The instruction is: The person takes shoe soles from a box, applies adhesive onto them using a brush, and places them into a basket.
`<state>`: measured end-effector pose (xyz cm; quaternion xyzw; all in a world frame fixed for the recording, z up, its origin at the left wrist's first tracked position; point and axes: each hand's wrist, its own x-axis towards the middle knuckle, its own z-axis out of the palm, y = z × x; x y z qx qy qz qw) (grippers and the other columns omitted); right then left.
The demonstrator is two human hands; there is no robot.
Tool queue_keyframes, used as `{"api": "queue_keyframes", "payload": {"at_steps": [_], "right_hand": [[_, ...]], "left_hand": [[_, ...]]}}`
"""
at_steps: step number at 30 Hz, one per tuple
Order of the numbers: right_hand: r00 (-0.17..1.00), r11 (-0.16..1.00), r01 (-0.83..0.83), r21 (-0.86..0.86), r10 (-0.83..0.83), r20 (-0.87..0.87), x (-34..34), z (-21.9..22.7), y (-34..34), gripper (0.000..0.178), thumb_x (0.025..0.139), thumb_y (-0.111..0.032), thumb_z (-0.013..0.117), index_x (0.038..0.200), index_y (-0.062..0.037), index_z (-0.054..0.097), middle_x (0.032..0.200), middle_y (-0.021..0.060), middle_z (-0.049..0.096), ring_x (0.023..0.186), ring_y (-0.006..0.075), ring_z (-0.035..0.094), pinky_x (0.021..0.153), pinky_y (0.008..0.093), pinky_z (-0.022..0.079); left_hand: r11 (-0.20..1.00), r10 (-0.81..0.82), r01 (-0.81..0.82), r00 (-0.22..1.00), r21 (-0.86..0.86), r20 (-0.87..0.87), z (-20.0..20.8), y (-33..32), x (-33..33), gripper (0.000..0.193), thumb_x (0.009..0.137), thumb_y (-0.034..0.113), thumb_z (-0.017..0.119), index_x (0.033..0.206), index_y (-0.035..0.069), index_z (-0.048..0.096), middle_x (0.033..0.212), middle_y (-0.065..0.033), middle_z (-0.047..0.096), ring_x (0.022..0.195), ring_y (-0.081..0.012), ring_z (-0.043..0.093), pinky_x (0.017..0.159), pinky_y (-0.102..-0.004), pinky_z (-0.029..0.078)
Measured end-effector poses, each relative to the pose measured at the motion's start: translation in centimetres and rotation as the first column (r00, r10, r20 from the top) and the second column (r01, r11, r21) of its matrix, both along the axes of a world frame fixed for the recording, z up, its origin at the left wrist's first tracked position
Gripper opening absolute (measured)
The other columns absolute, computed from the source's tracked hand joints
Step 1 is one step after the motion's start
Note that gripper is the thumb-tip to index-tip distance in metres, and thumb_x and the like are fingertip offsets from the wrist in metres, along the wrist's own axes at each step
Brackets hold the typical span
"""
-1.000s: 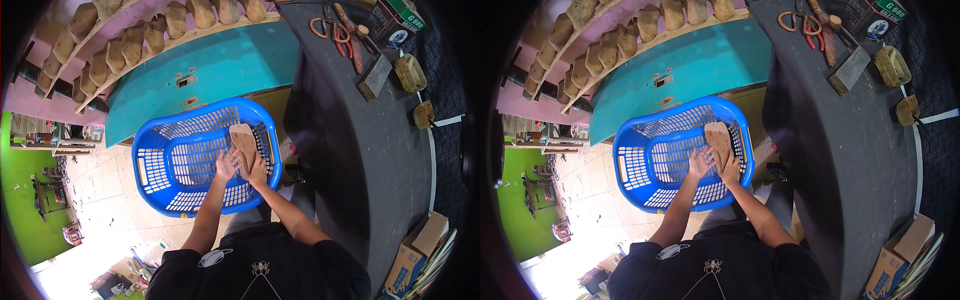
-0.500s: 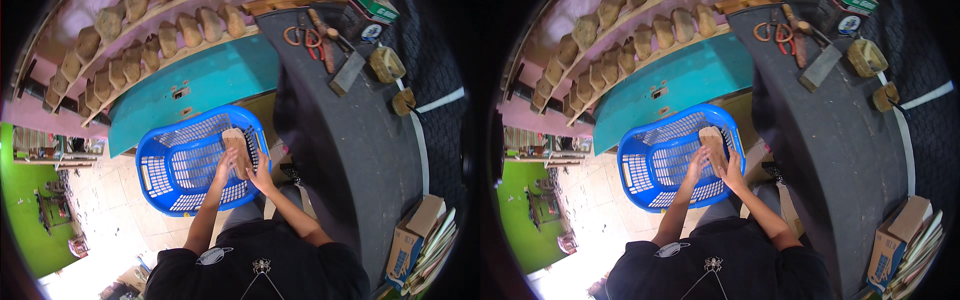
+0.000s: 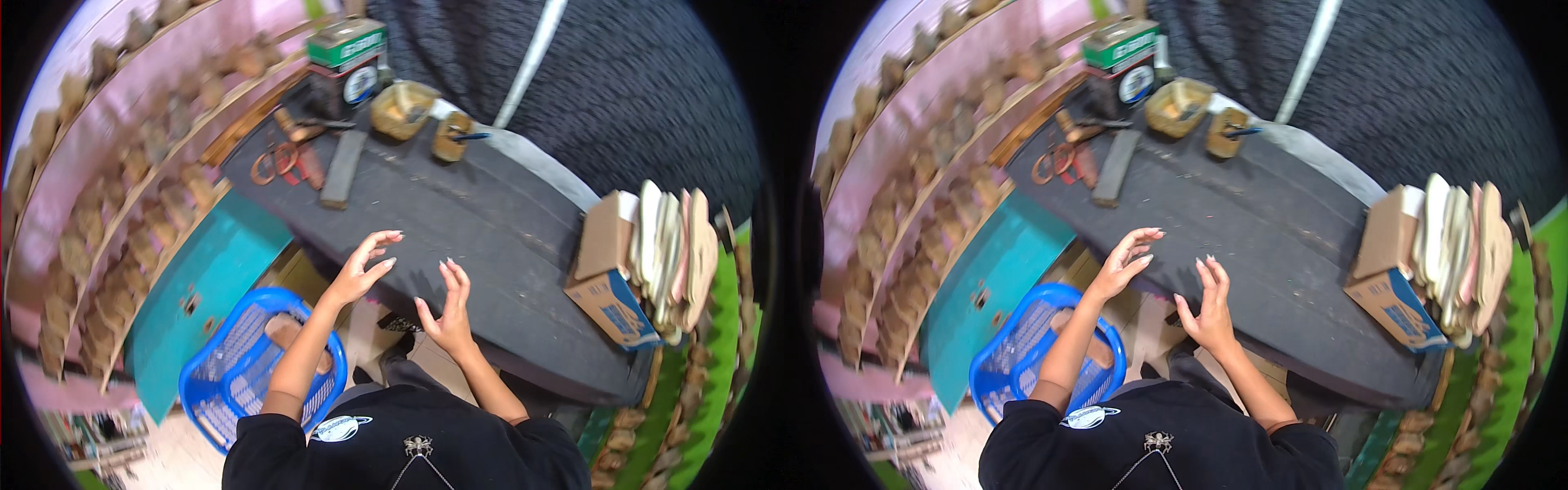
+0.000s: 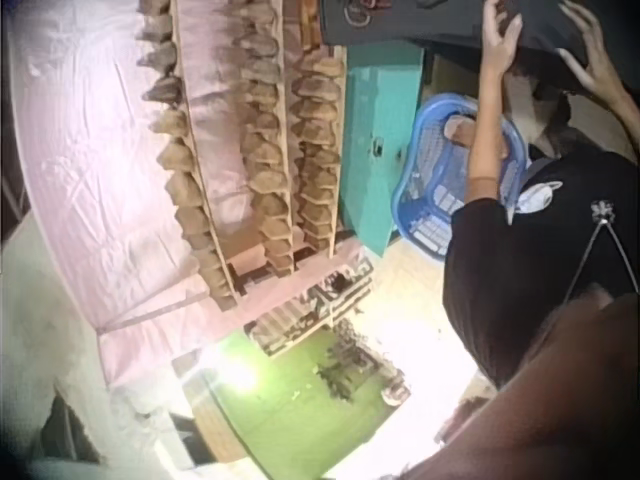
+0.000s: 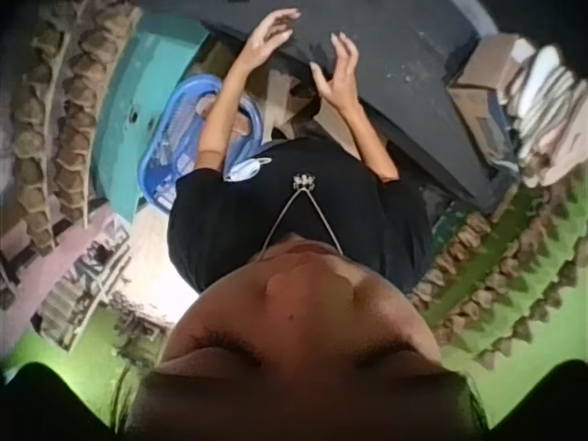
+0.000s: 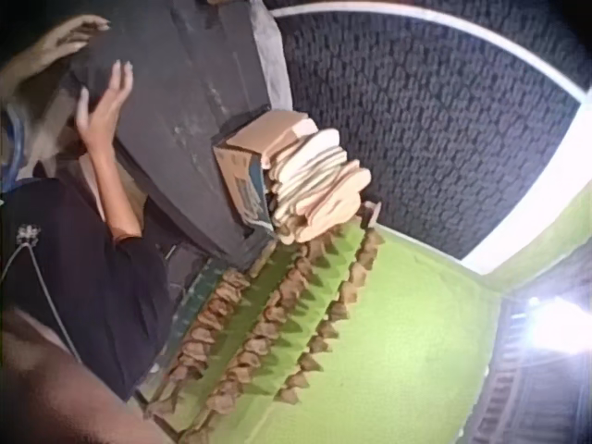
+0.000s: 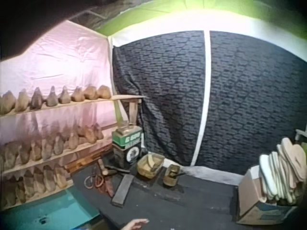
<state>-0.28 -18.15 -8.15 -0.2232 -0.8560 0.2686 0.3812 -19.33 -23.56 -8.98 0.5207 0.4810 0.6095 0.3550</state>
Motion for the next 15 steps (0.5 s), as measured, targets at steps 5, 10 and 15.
{"api": "queue_keyframes", "payload": {"at_steps": [5, 10, 15], "right_hand": [[0.946, 0.941, 0.325, 0.098, -0.323, -0.03, 6.1, 2.3, 5.2, 0.063, 0.068, -0.006, 0.062, 0.123, -0.0006, 0.03, 0.125, 0.0202, 0.026, 0.117, 0.0343, 0.028, 0.096, 0.0405, 0.026], [0.773, 0.747, 0.633, 0.205, -0.623, -0.115, 13.3, 5.2, 8.5, 0.058, 0.071, -0.007, 0.06, 0.122, -0.0007, 0.032, 0.123, 0.0209, 0.026, 0.116, 0.0356, 0.03, 0.095, 0.04, 0.028], [0.553, 0.458, 0.818, 0.349, -0.793, -0.255, 20.1, 8.8, 10.4, 0.052, 0.072, -0.004, 0.058, 0.119, 0.0009, 0.036, 0.12, 0.0209, 0.031, 0.114, 0.0346, 0.031, 0.094, 0.0398, 0.028]], "left_hand": [[0.965, -0.204, 0.231, 0.96, 0.128, -0.19, 3.9, 9.6, 4.7, 0.042, 0.077, 0.011, 0.054, 0.117, 0.007, 0.042, 0.115, -0.0077, 0.045, 0.109, -0.0191, 0.042, 0.09, -0.0345, 0.032], [0.852, -0.437, 0.498, 0.848, 0.164, -0.3, 7.6, 16.9, 11.6, 0.042, 0.077, 0.013, 0.055, 0.116, 0.007, 0.043, 0.115, -0.007, 0.045, 0.108, -0.0194, 0.042, 0.09, -0.0341, 0.032], [0.704, -0.574, 0.689, 0.694, 0.172, -0.435, 10.3, 22.0, 18.5, 0.042, 0.078, 0.016, 0.053, 0.117, 0.007, 0.042, 0.117, -0.0057, 0.044, 0.112, -0.0192, 0.039, 0.091, -0.0363, 0.031]]}}
